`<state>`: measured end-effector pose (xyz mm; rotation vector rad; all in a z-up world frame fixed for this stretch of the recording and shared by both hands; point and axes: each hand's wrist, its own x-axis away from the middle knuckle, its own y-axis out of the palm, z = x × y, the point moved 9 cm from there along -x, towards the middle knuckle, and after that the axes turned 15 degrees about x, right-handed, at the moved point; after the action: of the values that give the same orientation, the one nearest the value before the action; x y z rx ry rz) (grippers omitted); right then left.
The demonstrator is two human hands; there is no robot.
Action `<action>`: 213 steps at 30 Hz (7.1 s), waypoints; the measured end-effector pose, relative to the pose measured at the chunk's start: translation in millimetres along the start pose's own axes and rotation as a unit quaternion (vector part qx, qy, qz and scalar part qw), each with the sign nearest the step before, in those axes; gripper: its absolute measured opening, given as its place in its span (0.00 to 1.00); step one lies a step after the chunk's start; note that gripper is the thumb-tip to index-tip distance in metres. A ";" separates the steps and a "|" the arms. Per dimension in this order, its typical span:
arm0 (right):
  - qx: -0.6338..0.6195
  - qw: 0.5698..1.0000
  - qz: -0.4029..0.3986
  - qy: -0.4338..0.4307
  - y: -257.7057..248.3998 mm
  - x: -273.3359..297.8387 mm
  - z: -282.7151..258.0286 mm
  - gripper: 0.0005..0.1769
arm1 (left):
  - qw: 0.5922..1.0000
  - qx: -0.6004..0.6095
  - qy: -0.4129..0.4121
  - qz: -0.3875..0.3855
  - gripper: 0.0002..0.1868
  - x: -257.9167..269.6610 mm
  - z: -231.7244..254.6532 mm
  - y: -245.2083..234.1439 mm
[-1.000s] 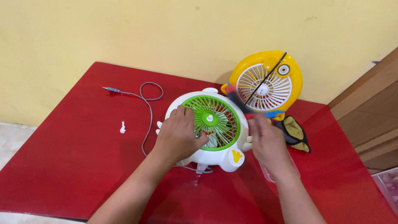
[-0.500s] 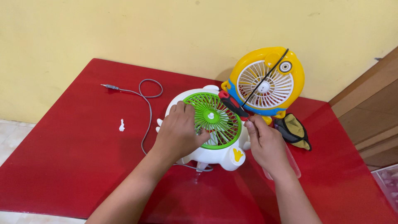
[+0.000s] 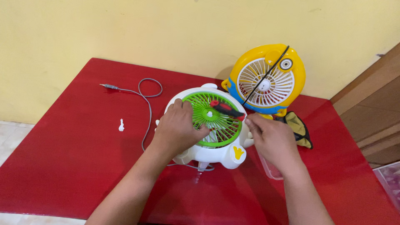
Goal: The person removes the front grille of a small white and green electric fan by hand, then uses a screwdriver to loosen the central hub and remove the fan blade. The clip ends with the fan partially disassembled on a red table.
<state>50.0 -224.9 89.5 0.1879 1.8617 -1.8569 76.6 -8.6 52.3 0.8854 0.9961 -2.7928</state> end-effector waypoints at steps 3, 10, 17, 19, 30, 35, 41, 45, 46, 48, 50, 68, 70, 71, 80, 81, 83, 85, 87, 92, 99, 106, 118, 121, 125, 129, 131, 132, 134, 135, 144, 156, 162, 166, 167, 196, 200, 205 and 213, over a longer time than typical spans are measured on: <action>-0.139 0.985 0.098 0.037 -22.0 4.8 11.3 0.11 | 1.000 -0.005 -0.002 -0.007 0.35 -2.0 -1.6 0.0; -0.192 0.977 0.013 0.089 31.6 17.3 27.5 0.12 | 0.995 -0.013 0.091 0.027 0.31 -2.0 13.6 2.0; -0.213 0.970 -0.045 0.109 60.8 11.6 30.1 0.22 | 1.000 0.010 0.019 0.003 0.30 -2.1 -1.9 1.9; -0.195 0.975 -0.056 0.093 55.6 1.8 21.3 0.24 | 0.999 0.021 0.029 0.020 0.32 -2.6 -0.9 1.8; -0.154 0.971 -0.115 0.143 21.7 -0.2 -11.4 0.26 | 0.996 0.081 0.023 0.041 0.34 2.4 -15.6 -5.3; -0.219 0.973 -0.055 0.049 14.5 5.3 -30.5 0.25 | 0.992 0.100 0.025 0.078 0.36 9.6 -14.9 -13.6; -0.143 0.986 -0.069 0.054 19.6 0.6 -31.5 0.26 | 0.990 0.098 0.051 0.093 0.39 10.0 -7.5 -13.8; -0.141 0.987 -0.058 0.050 19.9 -11.1 -38.4 0.23 | 0.991 0.109 0.023 0.072 0.41 5.4 -10.3 -10.5; -0.128 0.989 -0.061 0.036 19.3 -14.7 -40.1 0.23 | 0.991 0.111 0.023 0.069 0.41 3.8 -9.9 -10.5; -0.103 0.992 -0.069 0.009 18.6 -18.9 -43.0 0.24 | 0.990 0.118 0.026 0.066 0.41 1.8 -8.4 -10.6; -0.080 0.993 -0.082 -0.008 18.7 -20.1 -43.9 0.25 | 0.990 0.121 0.023 0.061 0.41 0.4 -7.3 -9.5; -0.112 0.993 -0.004 0.022 -8.4 -18.6 -18.8 0.28 | 0.984 0.135 0.085 0.083 0.38 10.8 23.8 -28.5; -0.137 0.989 -0.025 0.051 -1.2 -11.0 -12.0 0.30 | 0.987 0.102 0.099 0.077 0.36 12.8 31.2 -26.0; -0.143 0.988 -0.029 0.056 1.2 -9.3 -9.8 0.30 | 0.987 0.092 0.107 0.081 0.35 12.9 34.7 -25.7; -0.344 0.938 -0.002 0.041 20.0 26.3 41.3 0.23 | 0.984 0.110 0.140 0.032 0.22 7.2 50.2 -2.3; -0.396 0.917 -0.010 0.055 28.5 31.9 53.1 0.20 | 0.982 0.124 0.137 0.027 0.21 6.5 50.3 -2.6; -0.307 0.943 0.002 0.131 38.6 48.8 95.6 0.14 | 0.981 0.144 0.128 0.023 0.21 6.0 49.0 -4.1; -0.227 0.953 -0.007 0.200 52.8 69.3 138.2 0.20 | 0.981 0.155 0.111 0.024 0.21 8.2 43.7 -6.1; -0.158 0.953 -0.032 0.257 70.7 90.9 176.3 0.27 | 0.983 0.152 0.098 0.015 0.21 9.4 39.1 -4.6; -0.010 0.933 -0.109 0.343 120.8 142.2 241.6 0.23 | 0.985 0.162 0.059 -0.015 0.21 8.0 33.3 3.7; 0.002 0.937 -0.116 0.330 154.9 161.0 264.9 0.18 | 0.982 0.175 0.049 -0.042 0.20 6.2 31.1 8.2; 0.051 0.921 -0.148 0.356 106.6 145.5 230.3 0.21 | 0.979 0.190 0.048 -0.054 0.21 5.5 29.2 9.0; -0.259 0.962 0.012 -0.081 18.6 57.8 11.2 0.33 | 0.966 0.228 -0.086 -0.081 0.21 9.5 5.7 13.7; -0.261 0.960 0.043 -0.088 9.0 48.6 3.7 0.28 | 0.964 0.261 0.042 -0.018 0.20 8.7 21.3 -5.5; -0.256 0.956 0.082 -0.119 2.7 42.7 -1.9 0.34 | 0.918 0.397 -0.023 -0.001 0.17 6.6 -2.0 5.0; -0.258 0.947 0.101 -0.160 16.8 34.2 -22.7 0.58 | 0.822 0.564 -0.018 0.076 0.13 7.7 -29.4 6.5; -0.292 0.942 0.064 -0.151 32.6 28.4 -29.7 0.64 | 0.789 0.599 -0.009 0.138 0.12 6.6 -51.3 -2.7; -0.298 0.941 0.063 -0.147 35.0 27.2 -30.2 0.65 | 0.783 0.597 -0.005 0.174 0.11 5.1 -66.0 -13.5; -0.313 0.938 0.058 -0.141 39.3 27.7 -31.7 0.67 | 0.779 0.581 0.006 0.236 0.11 8.6 -97.7 -42.1; -0.318 0.938 0.038 -0.130 43.7 27.4 -30.9 0.64 | 0.780 0.568 0.013 0.263 0.10 11.4 -113.2 -58.2; -0.213 0.965 -0.098 -0.114 45.1 12.6 -30.1 0.35 | 0.882 0.302 -0.064 0.355 0.11 11.4 -190.8 -91.2; -0.282 0.952 -0.099 -0.072 58.4 -3.5 -22.3 0.25 | 0.968 0.134 -0.072 0.197 0.11 8.9 -211.4 -7.9; -0.301 0.947 -0.068 -0.086 54.9 -1.2 -22.4 0.21 | 0.987 0.006 -0.088 0.136 0.11 5.5 -197.6 -4.8; -0.324 0.941 -0.055 -0.079 47.7 4.9 -15.3 0.20 | 0.988 -0.002 -0.031 0.151 0.10 5.5 -176.2 -14.5; -0.323 0.942 -0.048 -0.079 43.9 7.4 -10.8 0.20 | 0.988 -0.004 -0.007 0.157 0.10 5.4 -167.5 -16.8; -0.154 0.909 -0.190 0.338 127.2 136.2 215.2 0.30 | 0.770 0.607 -0.176 -0.090 0.41 3.6 -113.4 29.6; -0.119 0.918 -0.189 0.327 128.7 132.2 213.3 0.29 | 0.766 0.609 -0.174 -0.109 0.41 5.9 -113.2 31.0; 0.009 0.944 -0.109 0.312 83.6 132.8 209.4 0.24 | 0.756 0.620 -0.169 -0.125 0.41 10.0 -104.5 36.4; -0.450 0.859 0.180 0.166 35.8 104.4 168.5 0.24 | 0.926 0.359 0.099 -0.051 0.44 -9.9 -43.3 -20.3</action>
<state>16.9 -411.5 21.1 0.4968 2.5077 -0.6026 101.9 31.9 41.8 1.2154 -0.0325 -3.2400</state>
